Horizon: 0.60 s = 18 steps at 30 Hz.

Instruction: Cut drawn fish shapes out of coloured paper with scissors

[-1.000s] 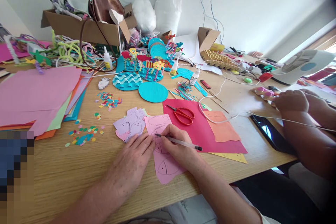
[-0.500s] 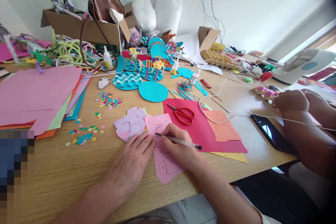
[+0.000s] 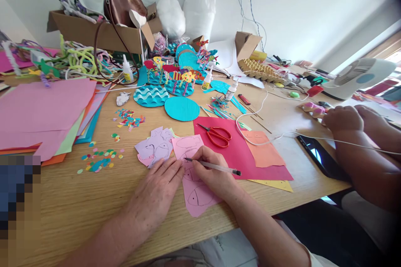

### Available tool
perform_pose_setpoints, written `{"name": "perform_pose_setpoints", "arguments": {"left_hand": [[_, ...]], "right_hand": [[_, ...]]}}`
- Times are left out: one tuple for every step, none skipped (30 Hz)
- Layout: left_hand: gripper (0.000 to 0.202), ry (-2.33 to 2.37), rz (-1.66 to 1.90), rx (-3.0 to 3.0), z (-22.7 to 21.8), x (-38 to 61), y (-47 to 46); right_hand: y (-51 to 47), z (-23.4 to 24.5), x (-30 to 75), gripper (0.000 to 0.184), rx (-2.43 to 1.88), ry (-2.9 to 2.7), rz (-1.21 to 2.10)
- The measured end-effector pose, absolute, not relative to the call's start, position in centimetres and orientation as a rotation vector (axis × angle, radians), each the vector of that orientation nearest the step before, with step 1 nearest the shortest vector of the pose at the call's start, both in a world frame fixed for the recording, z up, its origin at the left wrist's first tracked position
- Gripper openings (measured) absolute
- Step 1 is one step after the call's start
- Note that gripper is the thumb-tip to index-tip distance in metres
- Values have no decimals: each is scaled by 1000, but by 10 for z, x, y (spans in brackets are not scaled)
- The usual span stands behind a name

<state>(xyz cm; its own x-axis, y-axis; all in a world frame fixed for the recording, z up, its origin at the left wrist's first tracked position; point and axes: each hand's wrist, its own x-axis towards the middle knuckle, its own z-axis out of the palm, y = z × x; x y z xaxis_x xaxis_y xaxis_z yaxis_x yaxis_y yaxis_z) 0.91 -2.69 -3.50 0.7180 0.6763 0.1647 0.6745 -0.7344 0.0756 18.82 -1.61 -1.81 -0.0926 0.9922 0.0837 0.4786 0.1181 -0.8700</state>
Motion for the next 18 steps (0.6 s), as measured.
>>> {"name": "perform_pose_setpoints", "arguments": {"left_hand": [[47, 1133, 278, 2905, -35, 9, -27], [46, 1125, 273, 2909, -34, 9, -27], [46, 1119, 269, 2912, -34, 9, -27], [46, 1117, 266, 2913, -33, 9, -27], [46, 1116, 269, 2914, -33, 9, -27], [46, 1116, 274, 2916, -33, 9, -27], [46, 1119, 282, 2918, -33, 9, -27], [46, 1126, 292, 2919, -34, 9, -27], [46, 1132, 300, 2919, -34, 9, -27], [46, 1137, 305, 2918, -35, 9, -27], [46, 1139, 305, 2915, -35, 9, -27], [45, 1140, 302, 2911, -35, 9, -27], [45, 1139, 296, 2907, -35, 9, -27], [45, 1135, 289, 2904, -36, 9, -27], [45, 1133, 283, 2904, -36, 9, -27], [45, 1136, 283, 2906, -36, 9, -27], [46, 1139, 289, 2910, -36, 9, -27], [46, 1141, 293, 2914, -36, 9, -27]], "right_hand": [[-16, -19, 188, 6, -1454, -1674, 899], [-16, -19, 188, 6, -1458, -1675, 899], [-16, -19, 188, 6, -1464, -1676, 898], [-16, -19, 188, 6, -1468, -1676, 896], [-16, -19, 188, 6, -1471, -1677, 894], [-16, -19, 188, 6, -1473, -1679, 892], [-16, -19, 188, 6, -1472, -1681, 893], [-16, -18, 188, 6, -1471, -1684, 895], [-16, -18, 188, 6, -1469, -1685, 897], [-16, -17, 188, 6, -1469, -1684, 896], [-16, -17, 188, 6, -1471, -1683, 894], [-16, -17, 188, 6, -1472, -1681, 893], [-16, -17, 188, 6, -1472, -1680, 891], [-16, -16, 188, 6, -1472, -1680, 891], [-16, -16, 188, 6, -1469, -1682, 892], [-16, -16, 188, 6, -1466, -1685, 894], [-16, -17, 188, 7, -1464, -1687, 895], [-16, -17, 187, 7, -1463, -1688, 894]]}}
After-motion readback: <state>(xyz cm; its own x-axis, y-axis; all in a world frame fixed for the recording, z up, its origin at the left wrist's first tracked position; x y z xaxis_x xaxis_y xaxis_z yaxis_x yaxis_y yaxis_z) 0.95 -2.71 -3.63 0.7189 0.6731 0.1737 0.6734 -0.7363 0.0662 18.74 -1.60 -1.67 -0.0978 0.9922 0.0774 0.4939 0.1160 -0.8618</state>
